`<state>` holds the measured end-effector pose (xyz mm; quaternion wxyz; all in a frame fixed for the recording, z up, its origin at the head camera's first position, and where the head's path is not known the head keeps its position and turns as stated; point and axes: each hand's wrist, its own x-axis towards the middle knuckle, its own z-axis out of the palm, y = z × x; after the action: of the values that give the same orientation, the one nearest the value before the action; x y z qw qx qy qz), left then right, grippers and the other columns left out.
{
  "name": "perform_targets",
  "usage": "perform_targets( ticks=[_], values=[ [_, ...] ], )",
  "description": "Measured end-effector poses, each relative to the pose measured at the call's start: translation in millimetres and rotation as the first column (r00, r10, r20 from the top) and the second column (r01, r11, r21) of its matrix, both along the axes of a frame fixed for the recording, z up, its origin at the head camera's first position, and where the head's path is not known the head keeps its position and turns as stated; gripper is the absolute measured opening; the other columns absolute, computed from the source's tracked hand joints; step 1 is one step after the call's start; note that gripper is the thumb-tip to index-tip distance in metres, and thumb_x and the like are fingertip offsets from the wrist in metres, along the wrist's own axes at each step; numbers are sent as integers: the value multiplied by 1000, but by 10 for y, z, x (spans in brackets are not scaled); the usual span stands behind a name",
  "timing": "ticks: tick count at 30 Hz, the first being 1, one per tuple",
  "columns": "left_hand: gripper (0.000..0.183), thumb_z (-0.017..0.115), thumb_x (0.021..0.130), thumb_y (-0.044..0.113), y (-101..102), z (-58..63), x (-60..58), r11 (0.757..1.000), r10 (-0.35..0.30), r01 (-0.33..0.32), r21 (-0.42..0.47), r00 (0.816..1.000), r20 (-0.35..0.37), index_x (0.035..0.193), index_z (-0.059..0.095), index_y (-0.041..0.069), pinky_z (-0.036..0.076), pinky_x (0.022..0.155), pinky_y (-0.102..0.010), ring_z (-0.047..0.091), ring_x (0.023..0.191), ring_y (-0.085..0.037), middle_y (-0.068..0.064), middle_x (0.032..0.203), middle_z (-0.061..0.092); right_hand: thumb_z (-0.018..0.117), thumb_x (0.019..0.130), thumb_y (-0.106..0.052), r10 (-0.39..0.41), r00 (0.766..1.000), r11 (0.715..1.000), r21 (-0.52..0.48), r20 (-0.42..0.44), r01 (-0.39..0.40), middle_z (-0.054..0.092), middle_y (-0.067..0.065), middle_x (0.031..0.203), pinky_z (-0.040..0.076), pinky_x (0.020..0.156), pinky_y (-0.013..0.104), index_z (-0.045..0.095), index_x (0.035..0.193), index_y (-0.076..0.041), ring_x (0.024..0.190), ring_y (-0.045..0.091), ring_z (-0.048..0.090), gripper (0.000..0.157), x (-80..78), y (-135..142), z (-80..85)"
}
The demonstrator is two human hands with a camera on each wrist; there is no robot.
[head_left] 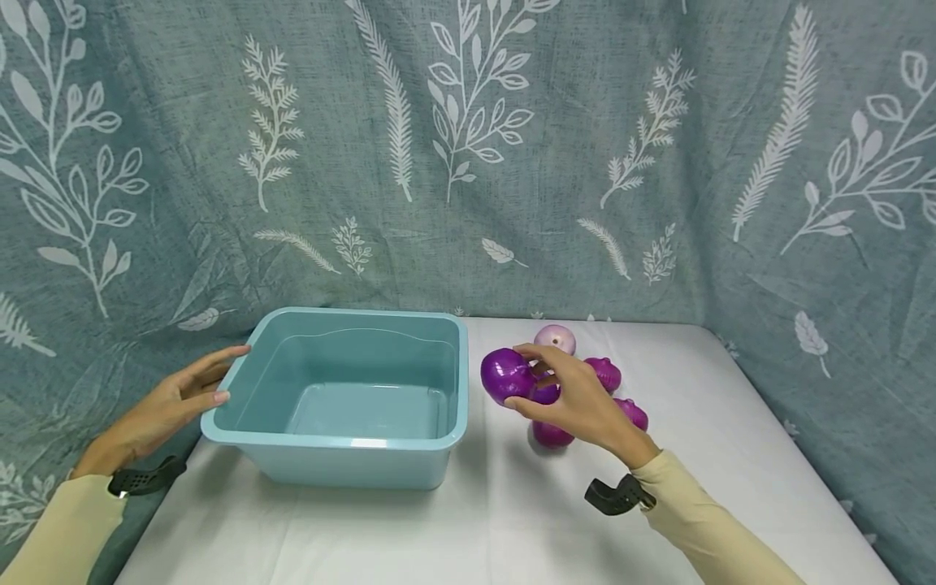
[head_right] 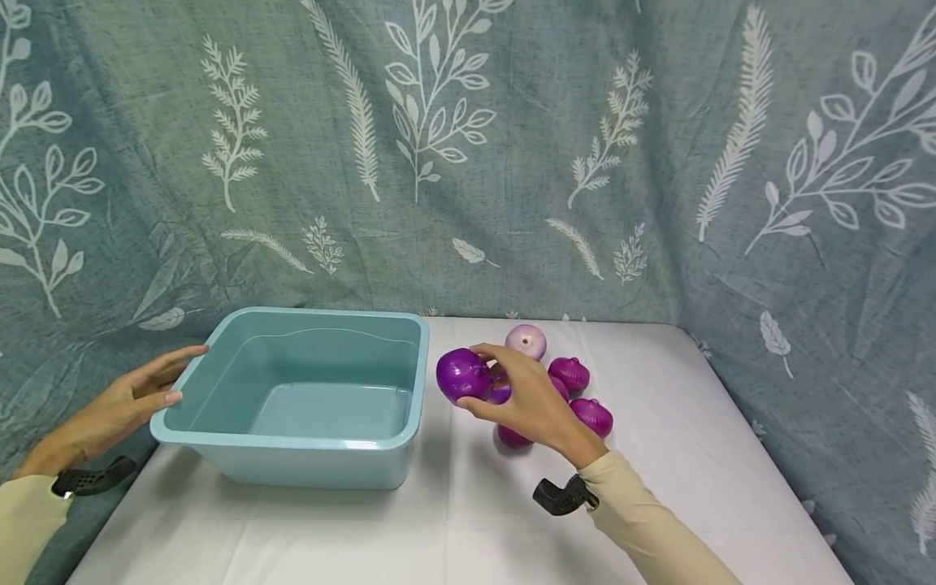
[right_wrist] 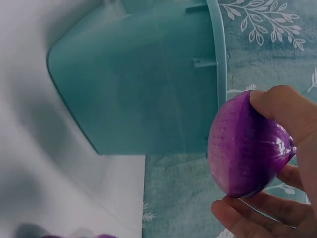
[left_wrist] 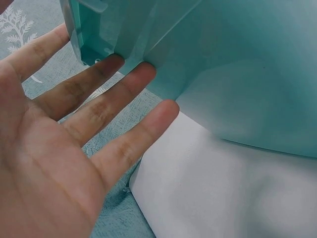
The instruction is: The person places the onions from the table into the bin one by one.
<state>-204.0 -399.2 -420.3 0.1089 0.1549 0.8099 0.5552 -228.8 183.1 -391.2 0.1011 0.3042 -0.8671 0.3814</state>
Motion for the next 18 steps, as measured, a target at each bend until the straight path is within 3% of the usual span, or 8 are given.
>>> perform_targets(
  ticks=[4,7,10,15,18],
  values=[
    [65,48,111,13,-6,-6,-10,1000,4,-4,-22,1000,-10,166,20,30,25,115,-70,7,153,-49,-6,170,14,89,81,-44,15,1000,1000,-10,-4,-15,66,0,131,62,85,40,59,142,-18,101,19,72,72,-28,-89,33],
    [64,48,111,13,-11,-6,-20,999,3,-4,-42,1000,-23,166,20,29,41,115,-41,12,154,-45,-5,170,15,88,81,-46,28,1000,999,-26,4,-28,65,-1,131,62,87,39,59,142,-20,102,19,72,72,-43,-150,50],
    [64,49,111,12,-10,-9,-19,999,3,-5,-45,999,-36,166,21,28,44,102,-14,18,154,-35,-6,169,17,88,82,-46,46,999,998,-43,14,-45,64,-4,133,61,88,35,58,143,-20,102,17,71,72,-50,-210,58],
    [64,50,110,12,0,-12,-2,1000,8,-9,-29,999,-45,166,23,26,43,99,-11,29,142,-1,-4,167,21,87,83,-45,73,997,996,-49,-16,-74,63,-6,134,60,87,30,57,144,-20,104,14,68,73,-60,-330,95],
    [63,50,110,11,5,-9,4,1000,13,-14,-25,999,-49,166,23,26,44,98,-12,32,134,9,-1,165,24,88,82,-42,92,995,994,-54,-37,-94,63,-6,133,60,86,29,57,144,-20,103,13,67,72,-70,-410,119]
  ],
)
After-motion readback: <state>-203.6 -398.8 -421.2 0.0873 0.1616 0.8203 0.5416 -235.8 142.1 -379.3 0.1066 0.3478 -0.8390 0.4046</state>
